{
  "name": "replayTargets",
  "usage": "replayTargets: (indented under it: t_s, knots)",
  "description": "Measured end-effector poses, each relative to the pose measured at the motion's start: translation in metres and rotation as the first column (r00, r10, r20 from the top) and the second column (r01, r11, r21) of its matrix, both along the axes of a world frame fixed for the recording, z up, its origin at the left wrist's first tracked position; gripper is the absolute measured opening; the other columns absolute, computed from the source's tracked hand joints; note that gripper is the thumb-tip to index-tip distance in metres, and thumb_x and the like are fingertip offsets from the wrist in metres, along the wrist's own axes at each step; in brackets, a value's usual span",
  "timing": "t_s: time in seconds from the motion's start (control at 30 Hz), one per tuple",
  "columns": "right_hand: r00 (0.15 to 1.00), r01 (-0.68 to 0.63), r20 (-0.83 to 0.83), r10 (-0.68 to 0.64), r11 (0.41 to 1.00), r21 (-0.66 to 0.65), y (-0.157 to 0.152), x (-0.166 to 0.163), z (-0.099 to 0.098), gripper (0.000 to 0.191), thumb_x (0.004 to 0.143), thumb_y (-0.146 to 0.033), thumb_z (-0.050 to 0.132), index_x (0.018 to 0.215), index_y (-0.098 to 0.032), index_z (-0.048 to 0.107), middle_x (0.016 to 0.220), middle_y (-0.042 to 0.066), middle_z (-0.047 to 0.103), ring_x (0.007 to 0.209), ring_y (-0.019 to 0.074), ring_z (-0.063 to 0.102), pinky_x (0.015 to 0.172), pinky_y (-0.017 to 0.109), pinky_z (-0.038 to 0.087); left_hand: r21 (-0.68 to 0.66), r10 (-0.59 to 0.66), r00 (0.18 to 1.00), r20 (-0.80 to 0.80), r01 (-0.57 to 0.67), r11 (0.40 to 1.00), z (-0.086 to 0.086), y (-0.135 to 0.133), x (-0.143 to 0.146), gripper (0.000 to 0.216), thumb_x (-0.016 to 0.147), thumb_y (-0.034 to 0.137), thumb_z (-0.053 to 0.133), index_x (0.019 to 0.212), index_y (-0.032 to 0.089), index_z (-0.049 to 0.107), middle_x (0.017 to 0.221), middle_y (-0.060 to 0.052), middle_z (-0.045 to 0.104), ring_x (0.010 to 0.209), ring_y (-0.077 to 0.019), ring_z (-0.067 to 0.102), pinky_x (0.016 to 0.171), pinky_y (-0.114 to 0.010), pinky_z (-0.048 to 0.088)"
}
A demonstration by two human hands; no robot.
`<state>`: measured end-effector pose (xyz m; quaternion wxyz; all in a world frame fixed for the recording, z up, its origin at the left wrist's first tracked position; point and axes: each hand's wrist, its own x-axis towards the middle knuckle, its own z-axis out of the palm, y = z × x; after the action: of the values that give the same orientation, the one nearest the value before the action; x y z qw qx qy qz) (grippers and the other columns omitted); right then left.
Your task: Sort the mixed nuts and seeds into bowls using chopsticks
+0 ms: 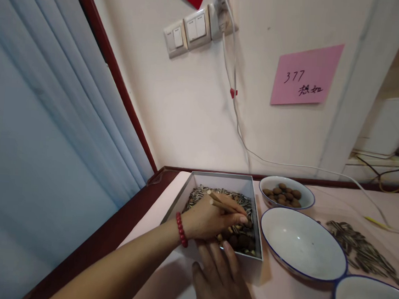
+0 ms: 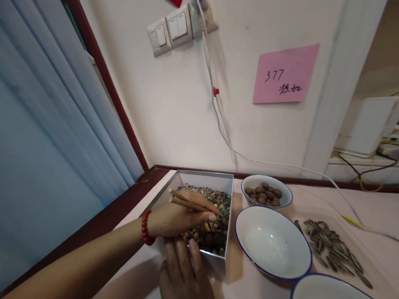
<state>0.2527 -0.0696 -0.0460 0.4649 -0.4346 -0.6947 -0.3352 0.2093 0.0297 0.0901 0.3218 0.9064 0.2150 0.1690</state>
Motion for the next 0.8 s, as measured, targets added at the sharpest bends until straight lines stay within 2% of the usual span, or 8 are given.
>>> replayTargets:
  t_s: [0.23,0.47,0.63,0.8]
  knots:
    - [0.999,0.008,0.037,-0.008,1.000,-0.014,-0.001,0.001,-0.004,0.021,0.091,-0.025,0.051,0.081,-0.021,0.069,0.115,0.009,0.071,0.126,0.0267,0.051,0.121,0.049,0.015,0.058,0.032,0.999,-0.020,-0.031,0.998,-0.001,-0.001,0.001,0.016,0.089,0.025,0.069,0.098,0.016,0.078,0.092,-0.007,0.078,0.083,-0.0155,0.069,0.073,-0.023,0.052]
    - [1.000,-0.006,0.008,0.006,1.000,-0.001,-0.001,0.000,-0.002,0.030,0.094,-0.020,0.044,0.079,-0.018,0.070,0.108,0.010,0.073,0.120,0.0260,0.054,0.121,0.048,0.016,0.109,0.092,0.995,-0.038,-0.088,0.990,-0.001,-0.001,0.000,0.015,0.090,0.023,0.066,0.099,0.018,0.077,0.094,-0.006,0.078,0.085,-0.0174,0.069,0.075,-0.027,0.053]
    - [1.000,-0.019,0.000,0.019,1.000,0.000,-0.001,0.001,0.001,0.033,0.095,-0.020,0.042,0.078,-0.018,0.071,0.105,0.010,0.073,0.115,0.0259,0.056,0.121,0.048,0.015,0.082,0.125,0.992,0.006,-0.125,0.989,0.004,-0.002,-0.006,0.017,0.090,0.025,0.065,0.100,0.018,0.077,0.096,-0.007,0.077,0.086,-0.0178,0.069,0.076,-0.028,0.055]
    - [1.000,-0.007,0.000,0.007,1.000,0.006,-0.001,0.000,0.001,0.030,0.094,-0.020,0.045,0.077,-0.018,0.070,0.111,0.010,0.072,0.116,0.0265,0.056,0.121,0.048,0.016,0.116,0.134,0.991,0.030,-0.136,0.984,0.013,-0.004,-0.017,0.019,0.092,0.026,0.063,0.102,0.018,0.077,0.098,-0.007,0.077,0.089,-0.0179,0.069,0.078,-0.027,0.055]
